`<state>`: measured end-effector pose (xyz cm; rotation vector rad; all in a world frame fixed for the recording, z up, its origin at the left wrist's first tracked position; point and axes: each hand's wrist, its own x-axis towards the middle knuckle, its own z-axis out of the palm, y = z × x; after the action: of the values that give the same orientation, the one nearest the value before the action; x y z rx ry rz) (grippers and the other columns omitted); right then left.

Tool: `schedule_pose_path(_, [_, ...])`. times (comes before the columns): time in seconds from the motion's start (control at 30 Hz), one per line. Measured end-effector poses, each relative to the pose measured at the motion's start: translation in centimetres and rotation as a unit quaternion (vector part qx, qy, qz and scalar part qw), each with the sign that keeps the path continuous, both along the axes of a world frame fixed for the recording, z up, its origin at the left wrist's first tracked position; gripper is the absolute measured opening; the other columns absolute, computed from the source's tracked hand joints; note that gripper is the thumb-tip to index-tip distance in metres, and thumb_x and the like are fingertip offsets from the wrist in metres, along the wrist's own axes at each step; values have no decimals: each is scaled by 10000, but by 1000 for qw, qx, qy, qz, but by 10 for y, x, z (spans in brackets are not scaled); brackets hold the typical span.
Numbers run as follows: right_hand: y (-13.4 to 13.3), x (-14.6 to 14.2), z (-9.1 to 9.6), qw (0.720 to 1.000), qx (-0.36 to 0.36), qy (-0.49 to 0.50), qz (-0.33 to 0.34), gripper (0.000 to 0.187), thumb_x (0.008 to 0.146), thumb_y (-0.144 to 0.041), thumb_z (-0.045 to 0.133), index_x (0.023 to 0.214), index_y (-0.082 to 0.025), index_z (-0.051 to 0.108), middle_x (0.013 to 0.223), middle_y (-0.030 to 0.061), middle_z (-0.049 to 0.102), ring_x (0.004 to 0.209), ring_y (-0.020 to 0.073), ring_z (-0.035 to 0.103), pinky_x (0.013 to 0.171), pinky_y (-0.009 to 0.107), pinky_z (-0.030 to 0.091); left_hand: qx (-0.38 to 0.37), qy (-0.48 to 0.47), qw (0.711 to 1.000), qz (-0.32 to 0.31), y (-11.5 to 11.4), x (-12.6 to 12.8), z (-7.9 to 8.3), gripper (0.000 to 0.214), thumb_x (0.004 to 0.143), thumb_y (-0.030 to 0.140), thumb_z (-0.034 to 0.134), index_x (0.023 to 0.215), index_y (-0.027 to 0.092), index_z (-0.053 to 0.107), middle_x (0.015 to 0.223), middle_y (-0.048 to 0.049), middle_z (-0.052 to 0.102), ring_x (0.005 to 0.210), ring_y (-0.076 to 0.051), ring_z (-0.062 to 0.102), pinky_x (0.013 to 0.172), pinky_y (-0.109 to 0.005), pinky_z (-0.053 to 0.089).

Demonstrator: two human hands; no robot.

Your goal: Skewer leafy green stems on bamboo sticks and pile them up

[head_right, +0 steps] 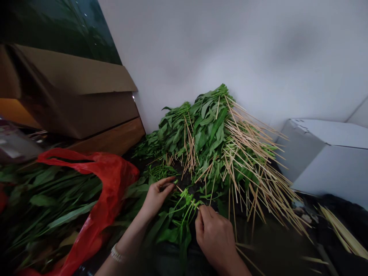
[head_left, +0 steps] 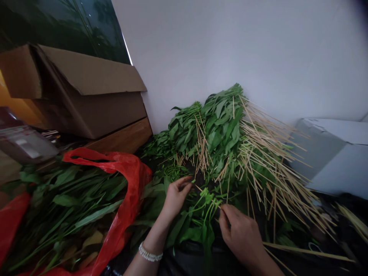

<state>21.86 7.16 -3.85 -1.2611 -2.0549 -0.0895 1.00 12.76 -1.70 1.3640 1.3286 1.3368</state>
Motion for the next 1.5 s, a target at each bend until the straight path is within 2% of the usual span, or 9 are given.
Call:
schedule_pose_path(0.13, [0,0,-3,1000,-3,-3,-4,232,923,-212,337,828,-202,548,705,-3,594,629,130,600,591,243,360,-37,-77,996,-19,-2,5,0,316,681,336,726,904,113,709,818,-84,740,714,-189,686,711,-289,530])
schedule_pose_path(0.3, [0,0,-3,1000,-1,-1,-4,253,932,-206,326,866,-192,570,740,13,618,665,132,615,604,235,375,-40,-90,995,-27,-4,9,2,303,668,335,743,869,109,715,804,-86,739,686,-173,681,694,-272,529])
schedule_pose_path(0.63, [1,0,-3,1000,0,-4,0,263,936,-207,322,875,-190,576,757,17,630,691,134,627,618,232,387,-20,-94,995,-4,-4,9,4,243,646,290,762,811,117,716,753,-57,733,667,-155,671,681,-241,529])
schedule_pose_path(0.93, [1,0,-4,1000,-5,-13,-10,266,940,-216,312,882,-192,571,751,18,629,676,138,629,591,235,386,6,-47,999,4,-4,9,2,206,666,273,747,807,124,724,811,-79,739,742,-183,678,720,-258,529])
schedule_pose_path(1.3, [-1,-1,-5,999,-19,-36,-27,286,937,-222,296,868,-201,573,741,14,629,632,137,623,540,236,378,60,80,994,43,-5,9,-4,164,716,258,695,841,158,732,836,-67,741,769,-200,679,736,-280,527])
schedule_pose_path(1.5, [0,-2,-6,999,-18,-31,-23,287,936,-216,301,854,-197,575,723,17,624,647,141,629,553,233,395,41,53,997,23,-5,10,-7,180,702,287,710,829,161,734,831,-75,742,773,-219,681,741,-299,531])
